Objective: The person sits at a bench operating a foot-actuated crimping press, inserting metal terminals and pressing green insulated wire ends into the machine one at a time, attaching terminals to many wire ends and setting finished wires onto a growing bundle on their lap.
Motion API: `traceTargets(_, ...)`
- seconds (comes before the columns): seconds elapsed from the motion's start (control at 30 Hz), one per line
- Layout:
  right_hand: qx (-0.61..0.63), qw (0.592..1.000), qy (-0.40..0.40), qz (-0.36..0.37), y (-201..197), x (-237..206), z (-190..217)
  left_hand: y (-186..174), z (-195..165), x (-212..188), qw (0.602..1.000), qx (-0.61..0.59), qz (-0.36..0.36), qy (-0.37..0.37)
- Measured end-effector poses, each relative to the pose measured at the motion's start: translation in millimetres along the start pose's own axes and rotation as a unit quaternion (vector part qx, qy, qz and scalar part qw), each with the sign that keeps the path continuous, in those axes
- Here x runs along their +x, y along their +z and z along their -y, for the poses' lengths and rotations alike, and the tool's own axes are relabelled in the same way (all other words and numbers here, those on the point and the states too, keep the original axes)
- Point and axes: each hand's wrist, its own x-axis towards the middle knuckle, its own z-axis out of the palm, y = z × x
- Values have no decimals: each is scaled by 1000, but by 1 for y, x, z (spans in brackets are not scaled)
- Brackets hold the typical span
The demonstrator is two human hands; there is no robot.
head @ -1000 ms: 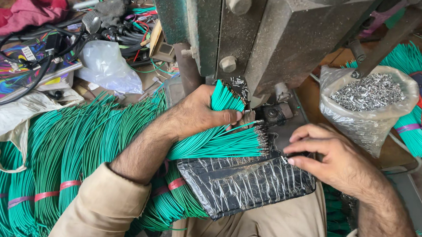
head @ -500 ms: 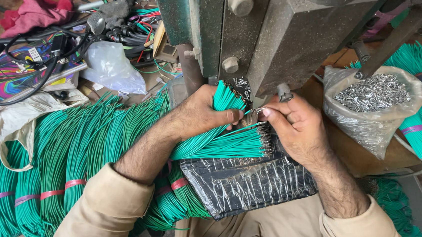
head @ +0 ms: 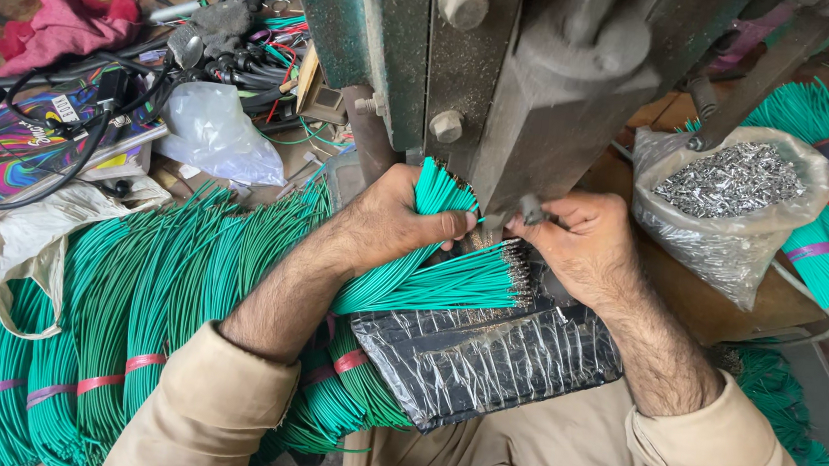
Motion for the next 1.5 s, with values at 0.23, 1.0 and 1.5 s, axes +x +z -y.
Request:
traceTargets(0.23, 160, 983, -62, 60, -12, -24, 13, 0, 0, -3, 1000, -27, 16, 3)
traceTargets(1.0, -182, 982, 11, 56, -59, -34, 18, -1, 1, 0, 997, -47, 49, 32)
traceTargets(1.5, -231, 972, 0, 50, -55, -33, 27, -2, -9, -2, 996, 29, 62, 54)
